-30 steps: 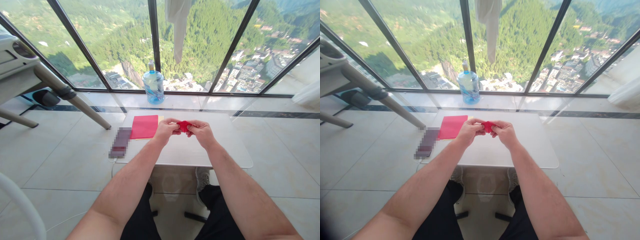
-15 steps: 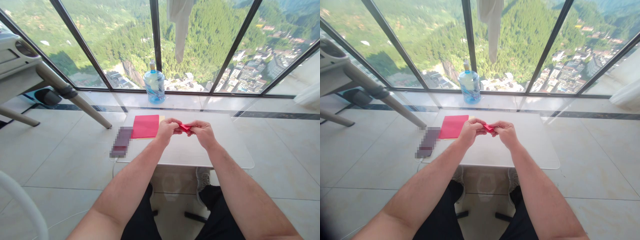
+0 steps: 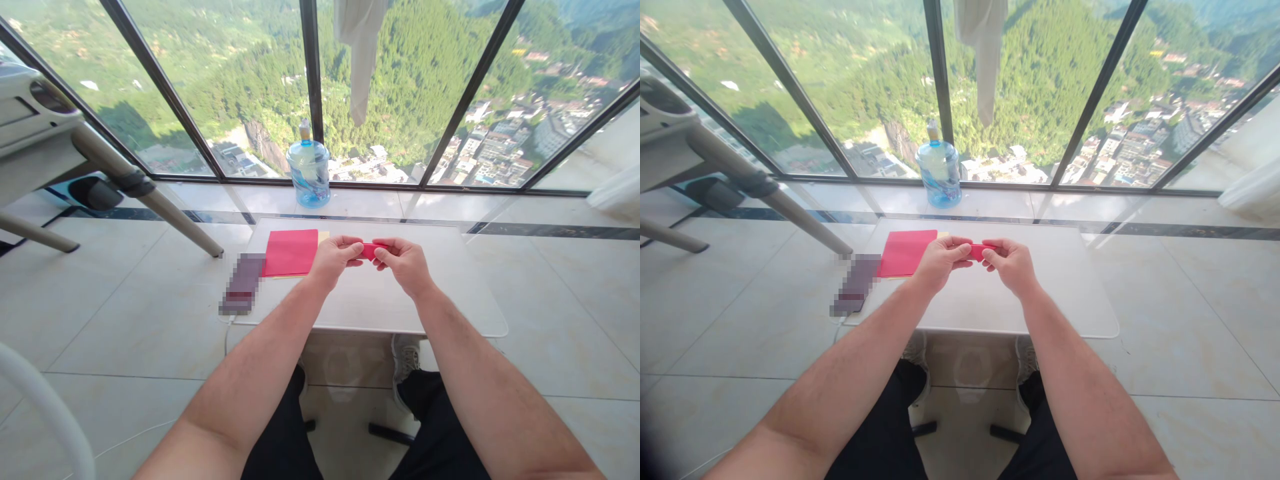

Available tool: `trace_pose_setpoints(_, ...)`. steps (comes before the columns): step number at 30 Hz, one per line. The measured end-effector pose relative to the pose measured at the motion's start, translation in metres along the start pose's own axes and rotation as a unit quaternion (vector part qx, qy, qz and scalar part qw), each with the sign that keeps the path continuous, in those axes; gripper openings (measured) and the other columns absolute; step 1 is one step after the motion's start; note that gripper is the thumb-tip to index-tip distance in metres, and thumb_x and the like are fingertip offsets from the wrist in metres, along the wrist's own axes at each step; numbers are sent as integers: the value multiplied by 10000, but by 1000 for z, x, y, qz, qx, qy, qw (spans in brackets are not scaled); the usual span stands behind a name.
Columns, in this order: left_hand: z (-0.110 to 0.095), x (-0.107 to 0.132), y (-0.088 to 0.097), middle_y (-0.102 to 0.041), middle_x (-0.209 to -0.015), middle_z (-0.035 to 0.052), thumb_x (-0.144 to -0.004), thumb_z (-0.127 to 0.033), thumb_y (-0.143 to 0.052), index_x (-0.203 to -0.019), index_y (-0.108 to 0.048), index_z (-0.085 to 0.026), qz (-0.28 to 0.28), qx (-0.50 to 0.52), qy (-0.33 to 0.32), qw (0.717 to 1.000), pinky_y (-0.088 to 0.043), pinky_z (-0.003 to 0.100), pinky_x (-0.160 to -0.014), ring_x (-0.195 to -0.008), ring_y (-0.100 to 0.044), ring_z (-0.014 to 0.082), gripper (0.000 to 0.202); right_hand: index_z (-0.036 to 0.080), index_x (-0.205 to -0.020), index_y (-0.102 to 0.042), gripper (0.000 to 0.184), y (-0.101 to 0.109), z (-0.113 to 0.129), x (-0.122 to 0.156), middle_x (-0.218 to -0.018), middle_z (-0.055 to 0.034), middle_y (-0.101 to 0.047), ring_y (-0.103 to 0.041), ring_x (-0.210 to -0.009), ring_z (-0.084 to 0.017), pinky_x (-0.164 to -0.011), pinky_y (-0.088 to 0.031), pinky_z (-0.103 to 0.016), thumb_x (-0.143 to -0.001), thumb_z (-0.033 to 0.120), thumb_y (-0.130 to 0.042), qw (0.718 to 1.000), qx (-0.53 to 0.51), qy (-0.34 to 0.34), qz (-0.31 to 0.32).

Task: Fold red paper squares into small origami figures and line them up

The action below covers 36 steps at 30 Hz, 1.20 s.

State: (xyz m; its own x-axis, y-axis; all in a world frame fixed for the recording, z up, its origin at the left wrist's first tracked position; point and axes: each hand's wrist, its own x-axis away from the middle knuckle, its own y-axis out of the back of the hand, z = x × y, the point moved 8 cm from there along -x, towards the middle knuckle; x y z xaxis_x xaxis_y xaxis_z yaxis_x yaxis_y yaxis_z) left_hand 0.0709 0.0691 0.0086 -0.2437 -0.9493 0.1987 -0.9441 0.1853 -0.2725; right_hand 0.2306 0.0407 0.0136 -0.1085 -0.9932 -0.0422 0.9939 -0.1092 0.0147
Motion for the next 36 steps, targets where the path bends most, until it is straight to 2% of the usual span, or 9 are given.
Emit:
trace_pose_setpoints(4, 2, -1, -1, -727, -828, 73, -661, -236, -846, -907, -711, -111, 20, 12, 9, 1000, -584, 338, -743, -745, -708, 173, 306, 143, -1002, -724, 414, 1, 0, -1, -696, -41, -734, -677, -633, -175, -581, -561, -317, -718, 432, -808, 1000, -3, 3, -1)
trace_pose_setpoints(15, 5, -2, 1, -721, -732, 71, -657, -247, -832, -792, -718, -105, 3, 10, 21, 1000, -570, 333, -716, -667, -695, 169, 227, 150, -927, -726, 353, -1, 0, -1, -700, -46, -739, -679, -646, -179, -590, -553, -316, -710, 416, -807, 1000, 10, -1, 8)
trace_pose_setpoints(25, 4, -1, 1, -706, -714, 54, -608, -192, -834, -771, -710, -101, -5, 22, 19, 1000, -554, 340, -728, -657, -684, 161, 224, 153, -919, -729, 321, 0, 0, 0, -720, -50, -745, -662, -648, -173, -595, -538, -317, -706, 383, -802, 1000, 28, -2, 4)
trace_pose_setpoints(36, 3, 1, 0, -708, -737, 45, -613, -229, -813, -802, -704, -124, -18, -8, 10, 1000, -515, 325, -730, -700, -677, 162, 242, 150, -912, -735, 290, 1, -2, 0, -699, -48, -735, -656, -639, -171, -597, -525, -313, -720, 360, -790, 1000, 30, -1, 1)
